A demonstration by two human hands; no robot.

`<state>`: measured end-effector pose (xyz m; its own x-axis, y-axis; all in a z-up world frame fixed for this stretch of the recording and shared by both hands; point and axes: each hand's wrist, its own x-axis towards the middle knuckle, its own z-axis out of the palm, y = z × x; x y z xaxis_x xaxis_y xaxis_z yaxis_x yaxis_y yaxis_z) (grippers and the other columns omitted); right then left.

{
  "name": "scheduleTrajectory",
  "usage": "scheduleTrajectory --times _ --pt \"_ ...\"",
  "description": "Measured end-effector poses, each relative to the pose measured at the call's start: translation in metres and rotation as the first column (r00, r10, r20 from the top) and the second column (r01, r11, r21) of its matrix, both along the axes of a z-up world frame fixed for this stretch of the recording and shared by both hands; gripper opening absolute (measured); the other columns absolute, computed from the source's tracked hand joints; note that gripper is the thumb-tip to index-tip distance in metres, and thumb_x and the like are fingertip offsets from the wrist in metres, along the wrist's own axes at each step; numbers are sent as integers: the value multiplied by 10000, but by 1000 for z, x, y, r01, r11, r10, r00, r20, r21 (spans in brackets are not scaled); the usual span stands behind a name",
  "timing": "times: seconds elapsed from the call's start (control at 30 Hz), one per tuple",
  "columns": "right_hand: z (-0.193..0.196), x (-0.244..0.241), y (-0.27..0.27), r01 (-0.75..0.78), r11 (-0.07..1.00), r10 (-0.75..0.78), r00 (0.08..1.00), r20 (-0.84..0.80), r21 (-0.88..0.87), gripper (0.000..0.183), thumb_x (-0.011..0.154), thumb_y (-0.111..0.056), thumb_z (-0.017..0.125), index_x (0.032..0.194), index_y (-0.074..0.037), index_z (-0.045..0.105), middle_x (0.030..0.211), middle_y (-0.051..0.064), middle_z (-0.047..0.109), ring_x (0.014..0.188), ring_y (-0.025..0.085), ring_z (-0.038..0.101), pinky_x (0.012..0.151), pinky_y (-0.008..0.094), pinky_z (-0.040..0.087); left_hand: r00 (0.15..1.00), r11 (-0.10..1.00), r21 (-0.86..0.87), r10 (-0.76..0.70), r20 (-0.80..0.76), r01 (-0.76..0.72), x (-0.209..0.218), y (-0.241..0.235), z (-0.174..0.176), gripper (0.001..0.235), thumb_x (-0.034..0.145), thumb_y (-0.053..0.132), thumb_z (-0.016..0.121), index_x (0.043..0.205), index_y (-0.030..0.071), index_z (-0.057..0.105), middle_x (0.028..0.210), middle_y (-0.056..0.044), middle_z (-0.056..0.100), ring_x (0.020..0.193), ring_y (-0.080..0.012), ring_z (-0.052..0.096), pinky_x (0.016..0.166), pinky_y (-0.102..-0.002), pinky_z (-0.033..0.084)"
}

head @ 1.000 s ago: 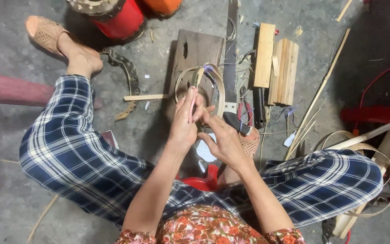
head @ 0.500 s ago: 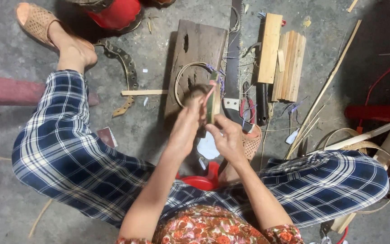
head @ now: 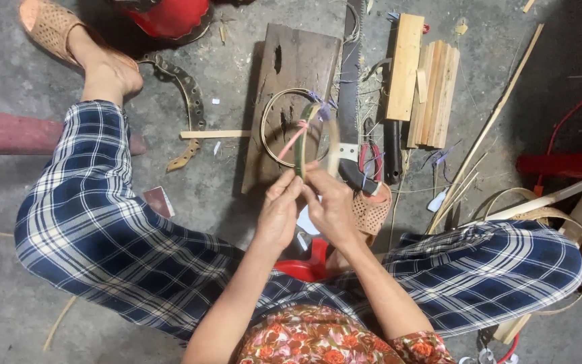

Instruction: The person sits on the floor and weaves a thin purple ribbon around a circular bamboo frame. They tie the ribbon to secure it, then continue wrapping it around the frame multiple times, adjusting the tension and position as needed.

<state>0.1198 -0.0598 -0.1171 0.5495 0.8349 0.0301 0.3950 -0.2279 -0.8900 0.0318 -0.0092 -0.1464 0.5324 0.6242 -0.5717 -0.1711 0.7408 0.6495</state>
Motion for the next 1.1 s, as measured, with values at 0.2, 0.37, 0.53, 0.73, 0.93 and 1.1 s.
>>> scheduleTrajectory --times 0.2,0.37,0.53,0.73,0.93,1.1 --pt "-137 -10 -4 -87 950 257 763 593 -300 93 896 -79 664 915 -162 703 722 -15 658 644 172 683 560 287 516 867 963 169 265 -422 -212 -19 22 -58 298 964 252 707 1234 125 711 1209 -79 627 1183 -218 529 1045 -395 439" --pt "-173 -14 21 -130 906 398 590 703 -404 95 886 -125 575 945 -185 620 804 -8 604 763 213 649 620 346 486 788 954 220 293 -541 -204 -33 35 -109 269 966 196 667 1223 122 701 1057 -31 645 901 -112 592 769 -236 503" --pt "-198 -14 29 -139 879 462 483 744 -456 134 844 -146 569 962 -196 609 842 -14 603 823 205 648 649 338 488 757 940 230 341 -558 -253 -27 32 -159 263 929 124 716 1185 62 719 1039 -116 645 873 -161 614 742 -261 529" --pt "-192 -21 29 -116 877 466 447 764 -467 117 868 -155 546 965 -187 605 825 -20 578 787 201 637 632 328 467 712 889 209 453 -537 -407 -16 25 -177 439 893 131 798 1291 -4 672 1106 -213 667 985 -196 638 847 -318 586" --pt "-190 -25 32 -109 893 442 399 804 -437 116 861 -182 558 968 -179 602 817 -3 576 801 214 633 653 331 474 714 901 210 429 -554 -379 -11 15 -184 347 909 151 791 1232 44 721 1047 -170 689 1000 -178 669 841 -300 588" --pt "-181 -24 34 -142 892 450 354 820 -428 124 870 -162 571 981 -150 625 809 25 581 787 232 634 645 337 467 708 901 171 421 -567 -399 -6 18 -169 311 900 172 791 1189 63 754 1075 -187 737 1015 -189 680 860 -319 589"
